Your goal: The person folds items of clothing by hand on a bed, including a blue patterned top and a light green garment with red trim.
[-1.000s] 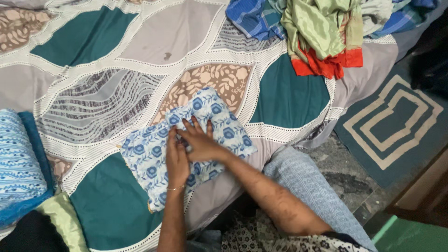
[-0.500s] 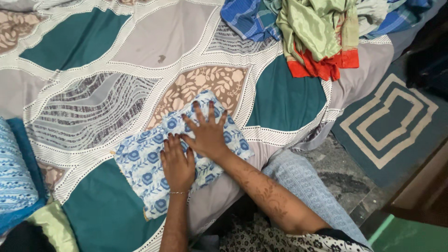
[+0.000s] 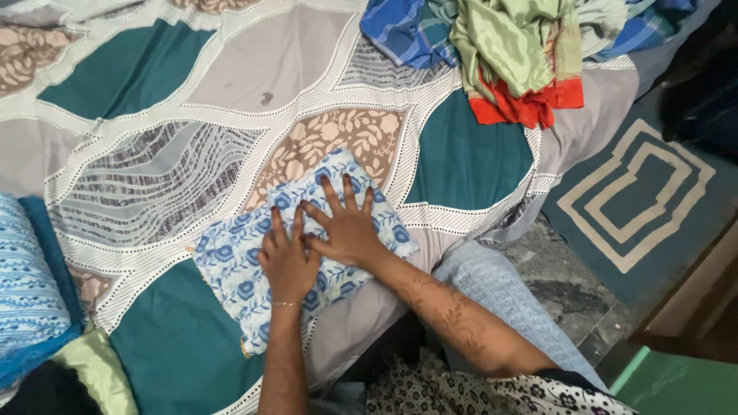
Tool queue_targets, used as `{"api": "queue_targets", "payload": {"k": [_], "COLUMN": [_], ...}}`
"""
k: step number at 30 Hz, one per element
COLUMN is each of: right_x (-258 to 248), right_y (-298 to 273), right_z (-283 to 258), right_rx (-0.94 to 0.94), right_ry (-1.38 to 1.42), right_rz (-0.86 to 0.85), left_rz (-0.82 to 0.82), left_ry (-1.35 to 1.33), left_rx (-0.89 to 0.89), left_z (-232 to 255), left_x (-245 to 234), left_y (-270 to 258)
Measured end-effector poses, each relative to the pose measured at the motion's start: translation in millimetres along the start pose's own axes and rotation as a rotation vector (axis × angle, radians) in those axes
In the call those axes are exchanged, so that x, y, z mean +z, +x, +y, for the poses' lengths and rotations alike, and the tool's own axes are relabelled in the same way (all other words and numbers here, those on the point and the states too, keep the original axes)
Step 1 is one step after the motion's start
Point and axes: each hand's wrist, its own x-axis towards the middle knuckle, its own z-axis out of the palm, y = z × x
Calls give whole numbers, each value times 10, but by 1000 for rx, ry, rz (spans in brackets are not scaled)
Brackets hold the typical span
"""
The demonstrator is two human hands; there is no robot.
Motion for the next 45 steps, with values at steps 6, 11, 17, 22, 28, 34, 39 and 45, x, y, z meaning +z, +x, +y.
{"api": "queue_targets", "payload": {"k": [6, 11, 17, 22, 28, 34, 39, 45], "right_x": [161, 67, -324, -444, -67, 55, 103, 289], "right_y": [5, -11, 55, 199, 299, 286, 258, 165], "right_z": [25, 67, 379, 835, 1071, 380, -509, -1126], "right_rx": [-42, -35, 469, 613, 418, 71, -320, -242], "right_ry": [-38, 60, 413, 941, 1376, 1765, 1041, 199], "right_rz": [139, 85, 45, -201, -222, -328, -65, -99], "left_rz": [-42, -19, 160, 98, 61, -371, -220, 122], "left_ry": [-15, 13, -89, -324, -689, -1315, -1537, -1027], "left_rx": [3, -10, -57, -119, -139, -677, -923, -603], "left_z": [-143, -65, 195, 287, -259, -890, -1086, -1647], "left_x": [87, 30, -222, -95, 418, -8, -892, -648], "left_y": [79, 73, -93, -116, -61, -134, -251, -455]}}
